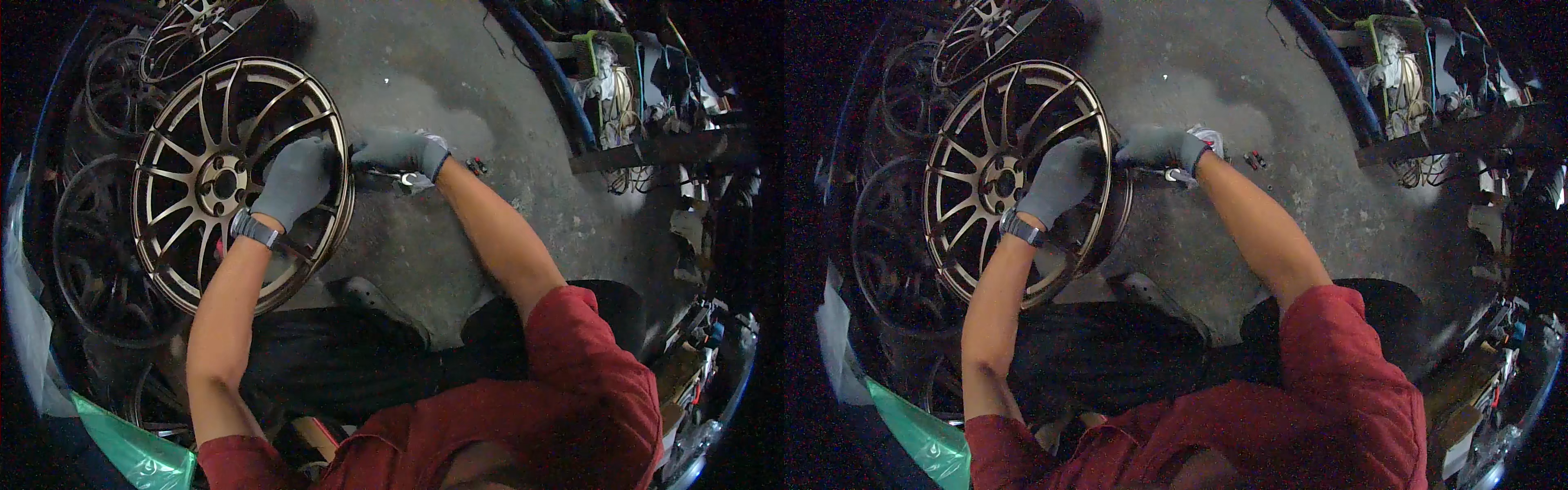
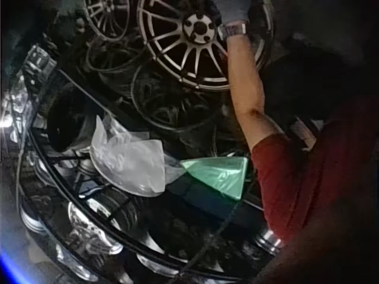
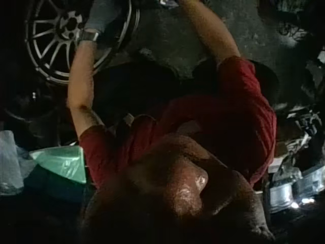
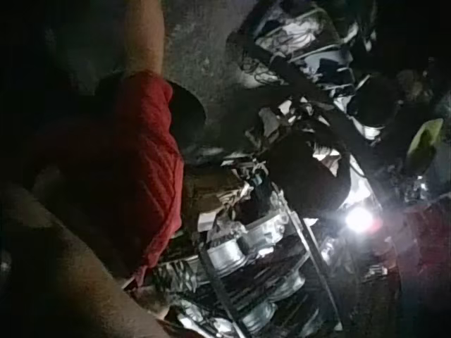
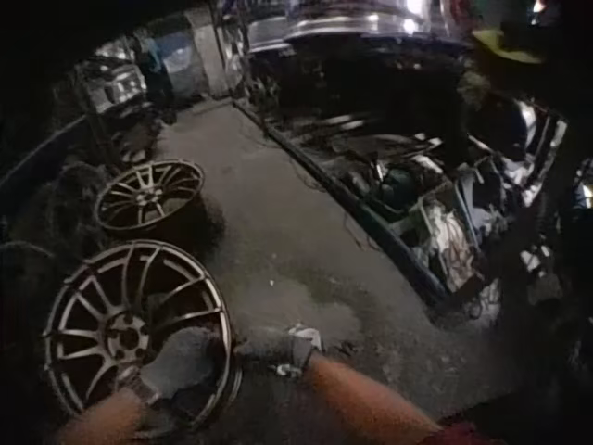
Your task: The person sits on the floor and uses a wrench to tighten lug nuts on a bronze-colored car wheel. They then install a center cap and use a small tool to secure the cap's retaining ring.
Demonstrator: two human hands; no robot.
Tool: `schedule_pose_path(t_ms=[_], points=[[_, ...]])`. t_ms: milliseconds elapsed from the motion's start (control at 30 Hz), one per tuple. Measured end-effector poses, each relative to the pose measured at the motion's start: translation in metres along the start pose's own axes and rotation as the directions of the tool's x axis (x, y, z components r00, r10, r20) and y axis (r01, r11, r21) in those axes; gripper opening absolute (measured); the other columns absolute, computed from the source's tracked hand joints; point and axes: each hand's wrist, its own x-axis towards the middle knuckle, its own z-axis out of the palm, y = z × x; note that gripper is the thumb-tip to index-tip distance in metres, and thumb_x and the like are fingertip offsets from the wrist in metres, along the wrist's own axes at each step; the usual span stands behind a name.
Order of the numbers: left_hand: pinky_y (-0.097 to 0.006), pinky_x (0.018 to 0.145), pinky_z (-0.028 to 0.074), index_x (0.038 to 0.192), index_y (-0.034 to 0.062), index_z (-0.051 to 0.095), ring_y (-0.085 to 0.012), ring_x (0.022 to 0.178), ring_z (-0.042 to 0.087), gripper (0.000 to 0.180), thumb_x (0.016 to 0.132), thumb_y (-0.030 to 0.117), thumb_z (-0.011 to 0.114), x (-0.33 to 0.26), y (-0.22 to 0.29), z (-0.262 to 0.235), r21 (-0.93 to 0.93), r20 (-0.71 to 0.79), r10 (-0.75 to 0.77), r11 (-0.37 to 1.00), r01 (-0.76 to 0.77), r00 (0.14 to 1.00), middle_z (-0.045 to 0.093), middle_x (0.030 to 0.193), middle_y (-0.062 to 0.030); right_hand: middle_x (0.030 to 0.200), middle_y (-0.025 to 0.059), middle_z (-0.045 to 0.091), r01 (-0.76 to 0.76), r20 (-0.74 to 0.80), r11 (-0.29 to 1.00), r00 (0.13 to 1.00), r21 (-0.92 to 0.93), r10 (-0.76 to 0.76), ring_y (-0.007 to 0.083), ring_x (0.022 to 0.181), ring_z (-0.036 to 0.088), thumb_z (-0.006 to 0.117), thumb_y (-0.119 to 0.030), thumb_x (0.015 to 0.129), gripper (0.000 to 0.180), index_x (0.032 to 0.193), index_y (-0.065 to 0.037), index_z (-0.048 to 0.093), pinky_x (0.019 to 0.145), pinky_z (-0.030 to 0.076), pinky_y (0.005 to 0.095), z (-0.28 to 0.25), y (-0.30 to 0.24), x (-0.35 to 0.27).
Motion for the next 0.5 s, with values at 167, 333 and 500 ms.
schedule_pose_path(t_ms=[167, 333, 500], points=[[-0.049, 0.092, 0.054, 0.101, 0.0050, 0.072, -0.0406, 0.100, 0.066, 0.022, 0.080, 0.004, 0.066, 0.005, -0.005, 0.001, 0.011, 0.184, -0.094, 0.996, 0.094, 0.978, 0.070, 0.100, -0.0198, 0.097, 0.0190, 0.073, -0.090, -0.044, 0.995, 0.995, -0.036, 0.088, 0.0242, 0.088, 0.067, 0.062, -0.030, 0.092, 0.043, 0.117, 0.005, 0.066, 0.082, 0.052, 0.0401, 0.016, 0.014, -0.009], [-0.049, 0.093, 0.054, 0.103, 0.0047, 0.072, -0.0414, 0.101, 0.066, 0.025, 0.079, 0.004, 0.068, -0.005, -0.003, -0.008, -0.008, 0.131, -0.076, 0.997, 0.078, 0.988, 0.071, 0.101, -0.0199, 0.111, 0.0210, 0.072, -0.109, -0.052, 0.970, 0.991, 0.215, 0.123, 0.0257, 0.100, 0.067, 0.061, -0.028, 0.093, 0.049, 0.127, 0.006, 0.061, 0.090, 0.053, 0.0413, 0.028, -0.025, -0.032], [-0.050, 0.088, 0.055, 0.099, 0.0033, 0.071, -0.0418, 0.099, 0.067, 0.019, 0.080, 0.006, 0.068, 0.004, -0.010, 0.007, 0.020, 0.120, -0.015, 1.000, 0.013, 0.993, 0.071, 0.100, -0.0202, 0.122, 0.0249, 0.069, -0.028, -0.165, 0.974, 0.984, 0.226, 0.067, 0.0326, 0.112, 0.066, 0.061, -0.032, 0.094, 0.053, 0.132, 0.005, 0.058, 0.098, 0.050, 0.0445, 0.056, 0.015, -0.021]])
